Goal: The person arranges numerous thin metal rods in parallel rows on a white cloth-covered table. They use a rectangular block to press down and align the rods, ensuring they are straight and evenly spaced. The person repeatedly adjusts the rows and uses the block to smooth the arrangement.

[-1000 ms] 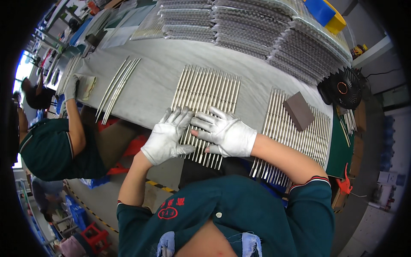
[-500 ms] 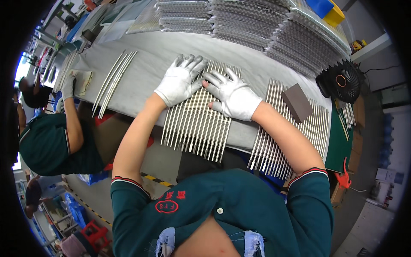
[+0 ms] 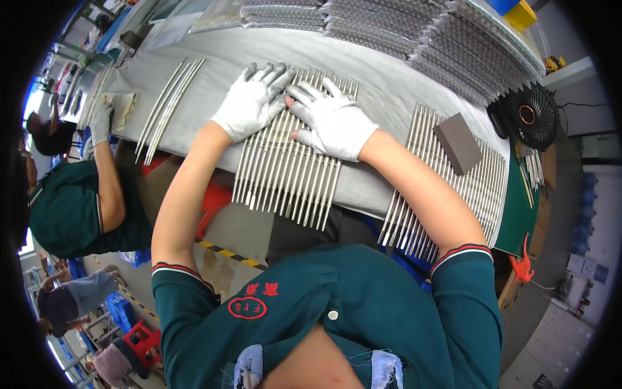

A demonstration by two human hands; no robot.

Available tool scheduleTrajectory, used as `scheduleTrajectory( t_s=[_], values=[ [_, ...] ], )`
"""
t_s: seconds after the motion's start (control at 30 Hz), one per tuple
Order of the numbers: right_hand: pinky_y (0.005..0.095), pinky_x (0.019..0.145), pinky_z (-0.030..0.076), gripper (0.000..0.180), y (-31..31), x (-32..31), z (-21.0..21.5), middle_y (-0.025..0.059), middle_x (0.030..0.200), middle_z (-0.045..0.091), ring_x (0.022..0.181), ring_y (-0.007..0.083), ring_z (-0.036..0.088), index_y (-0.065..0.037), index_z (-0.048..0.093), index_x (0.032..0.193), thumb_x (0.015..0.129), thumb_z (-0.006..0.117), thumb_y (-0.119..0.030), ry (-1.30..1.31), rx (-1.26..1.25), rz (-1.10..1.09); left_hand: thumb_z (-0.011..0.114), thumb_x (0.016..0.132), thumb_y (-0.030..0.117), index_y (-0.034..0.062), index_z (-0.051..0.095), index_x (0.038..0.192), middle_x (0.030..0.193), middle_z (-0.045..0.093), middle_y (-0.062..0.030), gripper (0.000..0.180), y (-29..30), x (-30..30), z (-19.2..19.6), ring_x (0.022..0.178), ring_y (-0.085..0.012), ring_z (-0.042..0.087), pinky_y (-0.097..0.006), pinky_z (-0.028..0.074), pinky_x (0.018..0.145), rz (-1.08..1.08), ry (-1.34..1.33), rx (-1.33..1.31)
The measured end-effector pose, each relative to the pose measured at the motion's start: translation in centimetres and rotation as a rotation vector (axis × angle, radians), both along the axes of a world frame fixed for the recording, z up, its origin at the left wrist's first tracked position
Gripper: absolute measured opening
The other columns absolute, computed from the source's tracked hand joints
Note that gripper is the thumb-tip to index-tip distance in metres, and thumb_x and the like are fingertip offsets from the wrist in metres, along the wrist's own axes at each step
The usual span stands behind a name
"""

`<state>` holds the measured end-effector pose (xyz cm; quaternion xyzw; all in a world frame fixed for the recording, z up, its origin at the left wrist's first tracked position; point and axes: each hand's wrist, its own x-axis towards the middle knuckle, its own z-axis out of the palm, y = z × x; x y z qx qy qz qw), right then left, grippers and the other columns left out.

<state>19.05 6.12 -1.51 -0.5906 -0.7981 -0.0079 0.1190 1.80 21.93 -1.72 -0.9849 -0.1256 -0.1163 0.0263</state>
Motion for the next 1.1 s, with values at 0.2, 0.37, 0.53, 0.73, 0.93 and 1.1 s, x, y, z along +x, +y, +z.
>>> scheduleTrajectory(
  t_s=[0.2, 0.37, 0.53, 0.73, 0.93, 1.1],
  values=[
    [0.0549, 0.121, 0.021, 0.072, -3.8, 3.3, 0.7, 0.0189, 0.154, 0.041, 0.146, 0.0355, 0.034, -0.001, 0.045, 0.147, 0.098, 0.048, -0.054, -0.075, -0.074, 0.012, 0.052, 0.097, 0.043, 0.0001, 0.048, 0.143, 0.147, 0.05, -0.0181, 0.064, -3.8, 3.4, -0.7, 0.14, -0.0326, 0.043, -0.049, 0.024, 0.121, -0.076, -0.068, -0.069],
    [0.055, 0.121, 0.02, 0.072, -5.6, 4.5, 1.3, 0.0194, 0.154, 0.042, 0.147, 0.0349, 0.032, -0.001, 0.045, 0.147, 0.098, 0.048, -0.054, -0.102, -0.104, -0.007, 0.056, 0.092, 0.049, -0.0006, 0.049, 0.143, 0.148, 0.05, -0.0166, 0.071, -5.6, 4.6, -0.1, 0.141, -0.0313, 0.042, -0.049, 0.023, 0.121, -0.084, -0.049, -0.099],
    [0.0546, 0.121, 0.02, 0.07, -3.6, 2.9, 0.5, 0.0196, 0.154, 0.042, 0.147, 0.0342, 0.033, -0.002, 0.046, 0.146, 0.098, 0.048, -0.053, -0.061, -0.062, -0.011, 0.055, 0.093, 0.049, 0.0031, 0.045, 0.147, 0.151, 0.047, -0.0161, 0.072, -3.8, 2.8, 0.6, 0.142, -0.0315, 0.04, -0.049, 0.022, 0.122, -0.055, 0.027, -0.087],
    [0.0541, 0.12, 0.022, 0.071, 1.3, -1.3, -0.6, 0.02, 0.154, 0.041, 0.145, 0.0338, 0.035, -0.005, 0.046, 0.147, 0.095, 0.052, -0.052, 0.011, 0.043, -0.005, 0.054, 0.094, 0.048, 0.0073, 0.04, 0.151, 0.154, 0.043, -0.0166, 0.072, 0.5, -1.6, 0.4, 0.144, -0.0326, 0.038, -0.049, 0.023, 0.122, 0.047, 0.116, -0.025],
    [0.0572, 0.119, 0.021, 0.072, 2.5, -2.3, -0.6, 0.0215, 0.154, 0.04, 0.145, 0.0355, 0.034, -0.009, 0.042, 0.15, 0.095, 0.054, -0.053, 0.033, 0.084, 0.022, 0.051, 0.096, 0.053, 0.0078, 0.044, 0.149, 0.154, 0.044, -0.0146, 0.069, 1.8, -3.2, -1.0, 0.142, -0.0313, 0.042, -0.046, 0.027, 0.12, 0.07, 0.038, -0.041],
    [0.056, 0.12, 0.019, 0.071, -0.5, 0.5, -0.4, 0.0225, 0.154, 0.039, 0.146, 0.0363, 0.033, -0.008, 0.042, 0.15, 0.096, 0.052, -0.052, -0.034, 0.018, -0.002, 0.053, 0.097, 0.049, 0.0076, 0.046, 0.146, 0.15, 0.047, -0.0179, 0.065, 1.3, -2.8, -0.4, 0.14, -0.0353, 0.043, -0.048, 0.027, 0.12, 0.076, -0.019, -0.123]
  ],
)
